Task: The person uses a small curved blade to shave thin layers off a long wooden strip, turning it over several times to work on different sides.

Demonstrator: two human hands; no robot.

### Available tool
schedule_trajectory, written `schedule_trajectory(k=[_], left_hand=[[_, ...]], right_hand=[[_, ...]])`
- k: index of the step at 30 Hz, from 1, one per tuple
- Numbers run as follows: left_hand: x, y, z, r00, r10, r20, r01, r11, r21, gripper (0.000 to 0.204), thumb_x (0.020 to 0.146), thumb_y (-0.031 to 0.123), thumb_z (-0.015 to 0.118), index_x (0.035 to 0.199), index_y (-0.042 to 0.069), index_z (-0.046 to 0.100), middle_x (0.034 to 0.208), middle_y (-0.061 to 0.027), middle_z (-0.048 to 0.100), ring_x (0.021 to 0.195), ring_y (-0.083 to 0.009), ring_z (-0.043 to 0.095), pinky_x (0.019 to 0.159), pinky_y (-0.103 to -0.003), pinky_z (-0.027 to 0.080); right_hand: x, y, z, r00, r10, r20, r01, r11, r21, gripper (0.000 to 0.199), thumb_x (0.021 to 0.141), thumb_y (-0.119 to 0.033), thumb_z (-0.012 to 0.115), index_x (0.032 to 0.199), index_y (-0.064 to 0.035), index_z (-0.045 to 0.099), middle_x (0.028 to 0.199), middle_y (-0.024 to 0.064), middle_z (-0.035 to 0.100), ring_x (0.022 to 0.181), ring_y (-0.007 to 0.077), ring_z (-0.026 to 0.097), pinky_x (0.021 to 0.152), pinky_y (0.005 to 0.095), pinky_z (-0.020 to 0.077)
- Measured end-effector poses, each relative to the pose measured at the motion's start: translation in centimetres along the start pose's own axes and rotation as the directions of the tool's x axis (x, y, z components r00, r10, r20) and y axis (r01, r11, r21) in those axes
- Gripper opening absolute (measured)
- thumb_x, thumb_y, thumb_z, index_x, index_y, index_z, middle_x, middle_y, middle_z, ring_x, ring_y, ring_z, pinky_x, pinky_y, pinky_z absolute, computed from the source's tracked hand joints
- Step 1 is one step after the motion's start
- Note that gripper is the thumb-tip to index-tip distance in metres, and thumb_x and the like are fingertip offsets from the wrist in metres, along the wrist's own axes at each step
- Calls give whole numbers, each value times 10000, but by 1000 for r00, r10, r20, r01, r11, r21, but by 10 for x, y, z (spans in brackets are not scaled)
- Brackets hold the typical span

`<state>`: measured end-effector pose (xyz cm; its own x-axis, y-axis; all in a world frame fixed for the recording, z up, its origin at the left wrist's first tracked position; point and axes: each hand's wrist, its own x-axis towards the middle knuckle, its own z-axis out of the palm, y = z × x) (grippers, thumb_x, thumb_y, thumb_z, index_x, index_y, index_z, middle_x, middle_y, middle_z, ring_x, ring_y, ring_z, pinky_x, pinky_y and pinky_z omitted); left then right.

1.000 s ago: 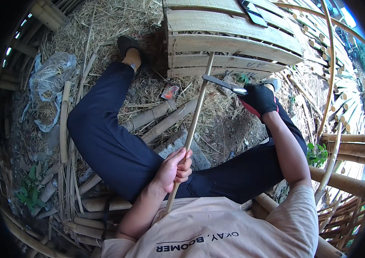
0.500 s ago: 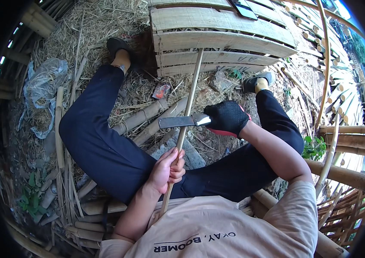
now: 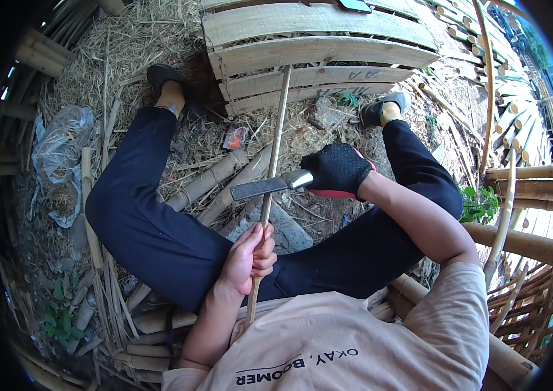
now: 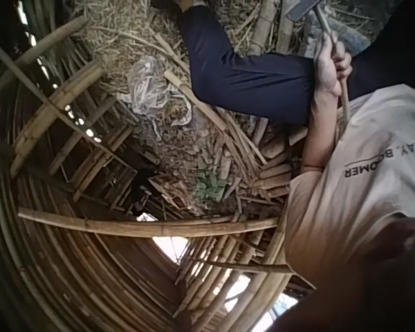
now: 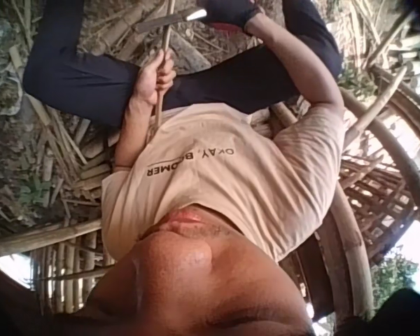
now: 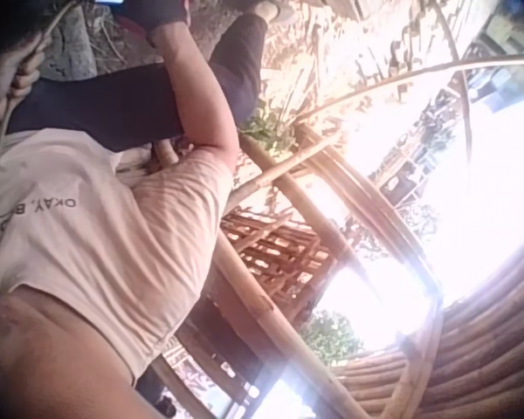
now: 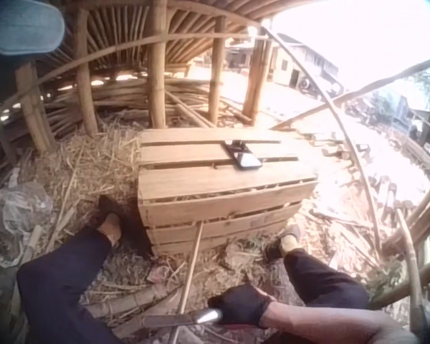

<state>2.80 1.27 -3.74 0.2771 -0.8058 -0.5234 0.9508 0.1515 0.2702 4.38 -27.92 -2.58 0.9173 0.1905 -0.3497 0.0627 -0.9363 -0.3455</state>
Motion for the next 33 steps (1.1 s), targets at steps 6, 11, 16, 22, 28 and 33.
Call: schedule_trajectory(k=[6, 11, 16, 22, 28, 33], left_hand=[[2, 0, 2, 999, -20, -32, 22, 998, 56, 254, 1127, 348, 365, 980, 157, 446, 592, 76, 226, 434, -19, 178, 362, -196, 148], [3, -1, -1, 999, -45, 25, 46, 998, -43, 261, 1128, 350, 355, 977, 156, 442, 592, 75, 230, 431, -20, 183, 359, -198, 151], [-1, 0, 1, 1000, -14, -15, 14, 1000, 6, 249, 1126, 337, 362, 982, 152, 448, 598, 74, 232, 441, -19, 188, 365, -201, 149], [0, 0, 3, 1000, -15, -12, 15, 1000, 19, 244, 1123, 335, 371, 990, 151, 460, 605, 74, 235, 450, -20, 189, 374, -201, 144], [0, -1, 2, 999, -18, -29, 19, 999, 33, 250, 1125, 340, 370, 977, 156, 456, 598, 78, 218, 444, -18, 183, 366, -199, 142], [4, -5, 4, 998, -21, -57, 26, 995, 93, 249, 1128, 338, 361, 983, 157, 451, 603, 79, 217, 445, -19, 178, 365, -195, 146]], right_hand=[[5, 10, -1, 990, 138, -28, -138, 990, -8, 265, 817, -338, 659, 969, -141, 749, 871, 168, 735, 857, 366, 723, 791, 466, 570], [17, 81, -26, 885, 450, -122, -446, 893, 61, 341, 831, -339, 637, 1042, -105, 765, 970, 204, 739, 894, 393, 717, 838, 462, 566], [14, 57, -24, 907, 407, -107, -390, 908, 155, 454, 819, -472, 707, 1066, -94, 762, 1010, 216, 737, 963, 395, 711, 894, 453, 552], [-3, -5, -28, 965, 208, 160, -233, 960, 157, 437, 824, -477, 701, 1082, -131, 764, 1011, 183, 748, 971, 361, 714, 912, 445, 544], [-5, -10, -13, 976, 134, 169, -152, 983, 102, 350, 816, -398, 673, 992, -111, 769, 957, 197, 741, 932, 373, 718, 866, 448, 558], [-2, 2, 0, 983, 146, 114, -151, 988, 37, 298, 817, -369, 685, 954, -118, 770, 892, 192, 736, 870, 388, 717, 814, 462, 566]])
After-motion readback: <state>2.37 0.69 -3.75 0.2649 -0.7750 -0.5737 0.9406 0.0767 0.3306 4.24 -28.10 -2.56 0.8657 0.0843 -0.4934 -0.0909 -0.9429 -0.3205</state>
